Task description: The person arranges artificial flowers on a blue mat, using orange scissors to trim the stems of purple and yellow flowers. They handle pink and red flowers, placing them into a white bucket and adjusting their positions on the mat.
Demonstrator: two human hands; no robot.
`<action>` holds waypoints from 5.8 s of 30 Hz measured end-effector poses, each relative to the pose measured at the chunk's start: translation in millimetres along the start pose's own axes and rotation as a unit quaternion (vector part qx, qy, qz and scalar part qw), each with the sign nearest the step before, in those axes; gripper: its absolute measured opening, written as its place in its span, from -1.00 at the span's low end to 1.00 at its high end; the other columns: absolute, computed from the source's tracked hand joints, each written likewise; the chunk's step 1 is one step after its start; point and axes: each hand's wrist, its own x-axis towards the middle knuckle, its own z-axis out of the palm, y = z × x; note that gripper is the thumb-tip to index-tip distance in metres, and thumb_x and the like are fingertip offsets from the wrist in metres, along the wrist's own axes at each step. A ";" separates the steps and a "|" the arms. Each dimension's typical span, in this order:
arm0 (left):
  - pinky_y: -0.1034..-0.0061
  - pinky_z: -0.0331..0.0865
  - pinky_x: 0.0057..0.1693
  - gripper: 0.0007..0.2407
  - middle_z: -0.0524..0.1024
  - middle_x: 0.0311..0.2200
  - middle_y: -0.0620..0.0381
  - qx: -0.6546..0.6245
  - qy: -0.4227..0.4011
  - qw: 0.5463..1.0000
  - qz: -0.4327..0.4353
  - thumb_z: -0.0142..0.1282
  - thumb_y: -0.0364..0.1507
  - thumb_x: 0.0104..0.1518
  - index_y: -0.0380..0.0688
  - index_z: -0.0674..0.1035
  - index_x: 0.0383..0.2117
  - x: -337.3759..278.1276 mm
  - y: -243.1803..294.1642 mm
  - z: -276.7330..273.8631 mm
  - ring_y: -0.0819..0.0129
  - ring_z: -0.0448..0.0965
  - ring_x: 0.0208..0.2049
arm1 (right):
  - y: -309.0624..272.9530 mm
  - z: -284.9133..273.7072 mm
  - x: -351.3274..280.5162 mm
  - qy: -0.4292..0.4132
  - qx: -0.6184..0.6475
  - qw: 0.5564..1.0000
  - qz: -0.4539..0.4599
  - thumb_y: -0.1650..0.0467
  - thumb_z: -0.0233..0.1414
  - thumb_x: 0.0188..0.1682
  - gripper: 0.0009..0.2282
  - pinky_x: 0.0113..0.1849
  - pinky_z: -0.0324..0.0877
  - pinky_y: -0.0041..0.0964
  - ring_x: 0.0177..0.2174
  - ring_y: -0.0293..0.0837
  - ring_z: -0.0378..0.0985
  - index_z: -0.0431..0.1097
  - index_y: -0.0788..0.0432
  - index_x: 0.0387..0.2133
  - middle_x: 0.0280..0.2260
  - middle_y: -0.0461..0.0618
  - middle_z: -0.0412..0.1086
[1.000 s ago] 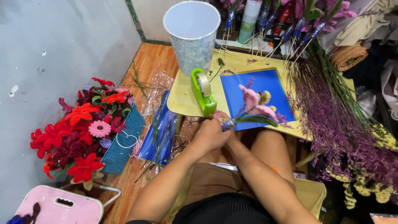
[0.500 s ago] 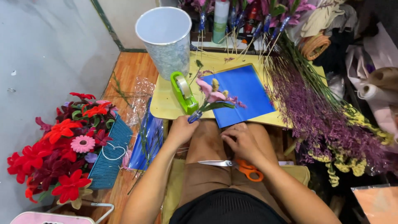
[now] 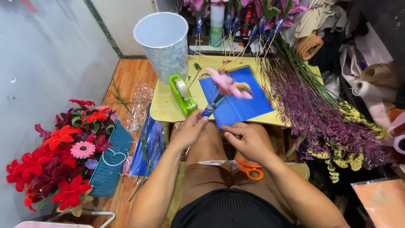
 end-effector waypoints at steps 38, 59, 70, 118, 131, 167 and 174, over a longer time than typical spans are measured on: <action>0.36 0.56 -0.10 -0.76 0.43 -0.21 0.11 0.291 0.312 0.856 0.291 0.24 -0.58 -0.01 -0.07 0.64 -0.19 -6.4 4.0 79.2 0.12 0.64 -0.21 | 12.3 47.4 36.3 0.101 0.253 0.938 0.212 0.31 0.24 -0.07 -0.78 -0.41 0.43 -0.35 -0.48 -0.30 0.49 0.64 0.14 -0.22 -0.51 0.00 0.57; 0.50 0.57 -0.15 -0.83 0.59 -0.24 0.00 0.112 0.404 0.826 0.377 0.26 -0.67 0.04 -0.24 0.54 -0.28 -8.9 13.7 87.7 0.17 0.65 -0.20 | -18.4 65.2 33.9 0.256 0.267 0.915 0.160 0.37 0.47 -0.32 -0.55 -0.51 0.32 -0.56 -0.61 -0.39 0.38 0.54 0.15 -0.13 -0.46 -0.08 0.58; 0.37 0.39 0.14 -0.59 0.44 -0.04 -0.04 -0.159 0.184 0.923 0.299 0.09 -0.35 0.21 -0.30 0.31 0.12 -28.5 39.1 56.6 0.25 0.49 0.01 | 22.7 32.4 17.2 0.247 0.120 0.959 0.068 0.25 0.39 -0.23 -0.74 -0.54 0.35 -0.35 -0.64 -0.18 0.43 0.57 0.20 -0.59 -0.67 0.04 0.44; 0.58 0.56 -0.30 -0.97 0.54 -0.48 0.17 -0.270 0.212 0.939 -0.014 0.13 -0.52 0.16 -0.18 0.58 -0.35 5.1 80.4 9.1 0.47 0.57 -0.43 | 89.6 39.8 -7.4 0.068 -0.027 0.996 -0.051 0.36 0.15 -0.12 -0.80 -0.41 0.36 0.05 -0.42 0.33 0.54 0.54 0.32 -0.52 -0.57 0.31 0.49; 0.48 0.46 -0.03 -0.94 0.64 -0.39 0.21 0.123 0.174 0.954 0.210 0.28 -0.50 0.06 0.02 0.70 -0.39 -27.2 96.2 21.4 0.31 0.62 -0.24 | 79.0 42.0 -12.2 0.060 -0.044 0.997 -0.028 0.39 0.14 -0.13 -0.81 -0.39 0.38 0.09 -0.40 0.39 0.56 0.51 0.37 -0.53 -0.55 0.38 0.48; 0.48 0.54 0.02 -0.57 0.51 0.02 0.12 0.070 0.142 0.987 0.037 0.20 -0.39 0.08 -0.07 0.44 0.12 54.1 35.3 66.1 0.34 0.63 -0.12 | 60.4 -6.9 139.0 0.143 0.185 0.965 0.122 0.44 0.25 -0.16 -0.75 -0.25 0.61 -0.37 -0.24 -0.27 0.66 0.56 0.16 -0.18 -0.25 -0.07 0.60; 0.45 0.46 -0.02 -0.91 0.60 -0.30 0.06 0.112 0.052 0.982 0.142 0.14 -0.46 0.20 -0.14 0.63 -0.26 65.1 -43.3 85.6 0.23 0.62 -0.24 | 68.8 -5.4 296.0 0.165 0.155 0.970 0.084 0.31 0.27 -0.16 -0.67 -0.26 0.59 -0.37 -0.23 -0.33 0.59 0.56 0.12 -0.12 -0.26 -0.12 0.59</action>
